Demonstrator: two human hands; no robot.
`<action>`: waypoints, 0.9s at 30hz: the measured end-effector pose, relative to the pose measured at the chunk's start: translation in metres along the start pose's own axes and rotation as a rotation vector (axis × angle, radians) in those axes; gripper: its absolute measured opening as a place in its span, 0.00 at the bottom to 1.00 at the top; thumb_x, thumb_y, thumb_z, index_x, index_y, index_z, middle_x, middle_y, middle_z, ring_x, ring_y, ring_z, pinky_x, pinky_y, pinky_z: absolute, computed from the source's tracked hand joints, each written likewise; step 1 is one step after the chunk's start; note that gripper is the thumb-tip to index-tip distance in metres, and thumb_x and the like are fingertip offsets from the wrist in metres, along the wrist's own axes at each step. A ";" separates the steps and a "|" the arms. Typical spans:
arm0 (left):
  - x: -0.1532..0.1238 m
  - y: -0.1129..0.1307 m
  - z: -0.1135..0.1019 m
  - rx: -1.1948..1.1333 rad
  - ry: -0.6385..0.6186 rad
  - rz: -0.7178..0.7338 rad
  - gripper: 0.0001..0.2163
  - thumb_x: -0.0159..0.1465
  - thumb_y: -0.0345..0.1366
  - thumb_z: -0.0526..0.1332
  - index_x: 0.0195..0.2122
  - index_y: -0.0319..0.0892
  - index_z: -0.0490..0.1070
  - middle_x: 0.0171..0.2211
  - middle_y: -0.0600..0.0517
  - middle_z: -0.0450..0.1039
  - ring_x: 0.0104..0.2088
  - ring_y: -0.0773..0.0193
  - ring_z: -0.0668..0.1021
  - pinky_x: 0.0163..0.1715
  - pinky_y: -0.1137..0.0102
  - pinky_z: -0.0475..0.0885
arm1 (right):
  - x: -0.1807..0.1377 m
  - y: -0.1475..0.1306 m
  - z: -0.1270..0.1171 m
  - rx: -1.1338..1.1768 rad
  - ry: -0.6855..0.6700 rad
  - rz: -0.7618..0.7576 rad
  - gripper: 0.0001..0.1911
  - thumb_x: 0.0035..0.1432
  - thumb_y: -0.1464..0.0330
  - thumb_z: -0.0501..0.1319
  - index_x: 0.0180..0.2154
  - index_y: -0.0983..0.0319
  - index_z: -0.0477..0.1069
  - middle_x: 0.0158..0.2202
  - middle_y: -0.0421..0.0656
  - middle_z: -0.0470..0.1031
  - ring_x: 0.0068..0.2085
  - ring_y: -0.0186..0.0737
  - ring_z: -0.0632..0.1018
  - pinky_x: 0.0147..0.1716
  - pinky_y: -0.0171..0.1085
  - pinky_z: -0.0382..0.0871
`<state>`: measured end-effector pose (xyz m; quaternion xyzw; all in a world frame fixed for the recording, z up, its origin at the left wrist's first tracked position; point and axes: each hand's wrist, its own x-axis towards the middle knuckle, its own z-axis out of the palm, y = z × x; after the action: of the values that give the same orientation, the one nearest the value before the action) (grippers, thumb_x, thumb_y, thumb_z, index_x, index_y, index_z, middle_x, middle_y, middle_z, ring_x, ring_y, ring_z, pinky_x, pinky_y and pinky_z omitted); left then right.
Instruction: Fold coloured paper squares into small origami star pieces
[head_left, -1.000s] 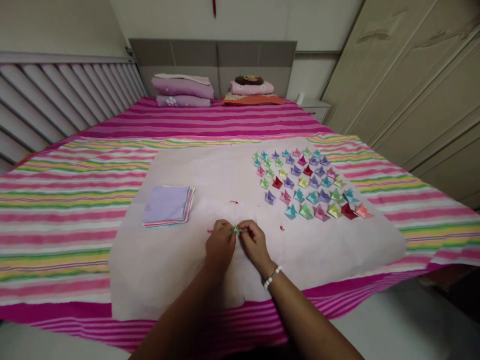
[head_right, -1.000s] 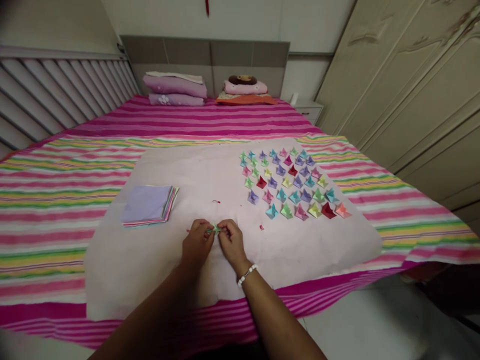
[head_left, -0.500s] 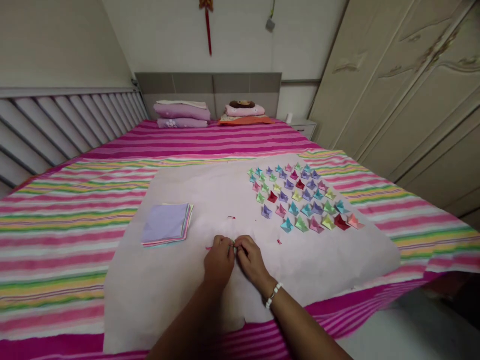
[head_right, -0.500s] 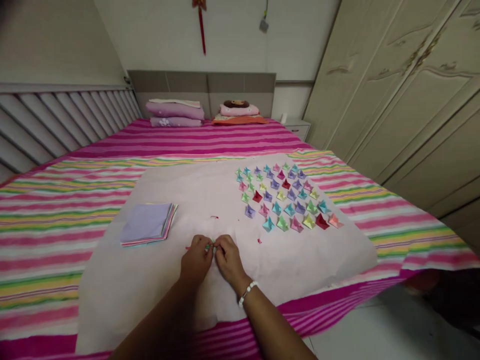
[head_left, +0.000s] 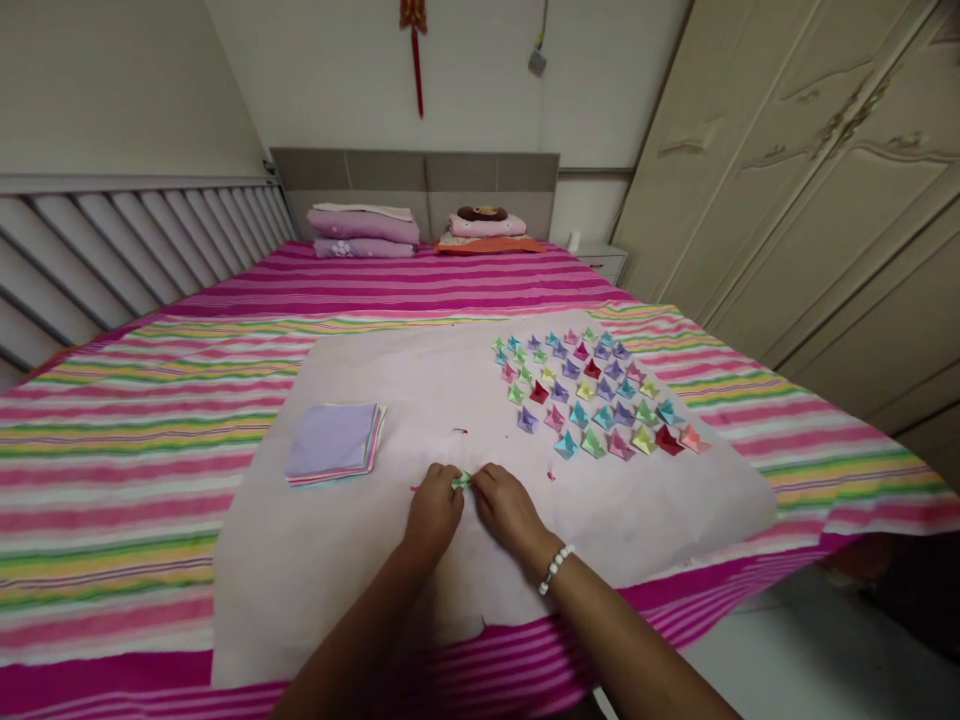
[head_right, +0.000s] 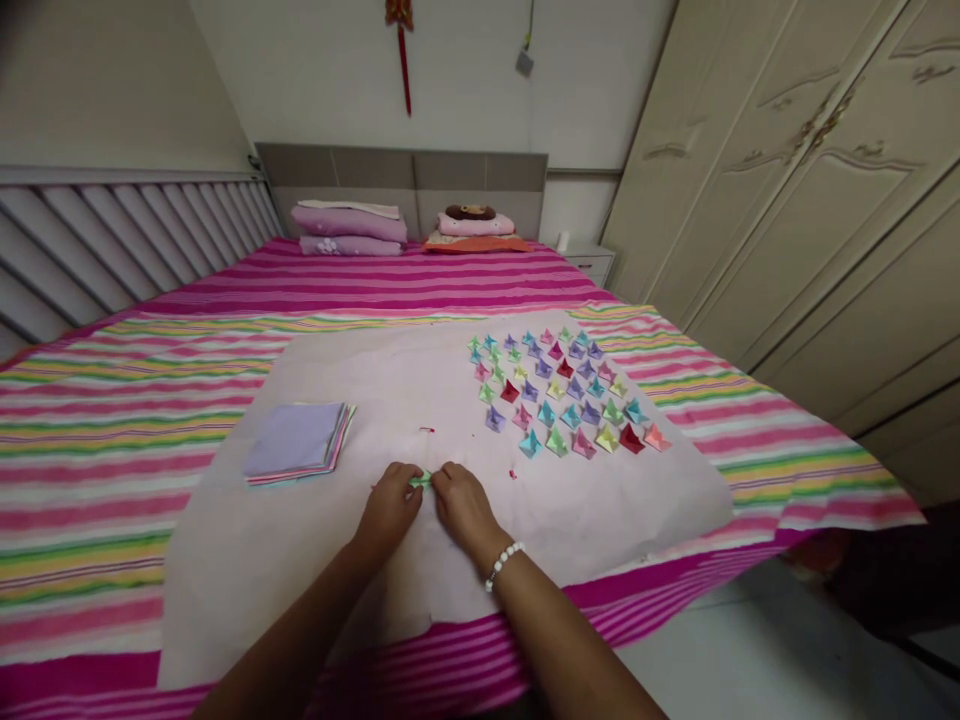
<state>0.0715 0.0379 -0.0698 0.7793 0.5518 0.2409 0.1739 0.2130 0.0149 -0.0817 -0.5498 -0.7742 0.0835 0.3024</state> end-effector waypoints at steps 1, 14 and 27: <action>0.000 -0.001 0.001 -0.009 0.007 0.012 0.11 0.58 0.22 0.54 0.38 0.40 0.70 0.37 0.48 0.70 0.40 0.62 0.75 0.42 0.68 0.69 | 0.000 -0.001 0.001 -0.010 -0.003 -0.004 0.12 0.54 0.82 0.54 0.30 0.61 0.70 0.30 0.44 0.69 0.32 0.42 0.69 0.33 0.37 0.63; 0.003 -0.008 0.002 -0.051 0.057 0.079 0.13 0.57 0.21 0.53 0.39 0.38 0.73 0.37 0.47 0.68 0.37 0.61 0.74 0.42 0.64 0.71 | 0.004 -0.008 0.004 -0.058 0.011 0.001 0.11 0.56 0.81 0.55 0.30 0.62 0.71 0.30 0.44 0.70 0.32 0.41 0.69 0.33 0.37 0.62; 0.004 0.007 0.002 -0.288 0.068 0.156 0.15 0.62 0.31 0.56 0.50 0.42 0.68 0.52 0.45 0.64 0.32 0.68 0.76 0.40 0.67 0.75 | -0.008 0.006 -0.024 0.096 0.182 0.185 0.11 0.55 0.80 0.53 0.28 0.62 0.70 0.28 0.43 0.69 0.31 0.40 0.71 0.31 0.36 0.63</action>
<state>0.0790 0.0392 -0.0673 0.7782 0.4549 0.3564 0.2458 0.2326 0.0050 -0.0679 -0.6091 -0.6847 0.0976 0.3882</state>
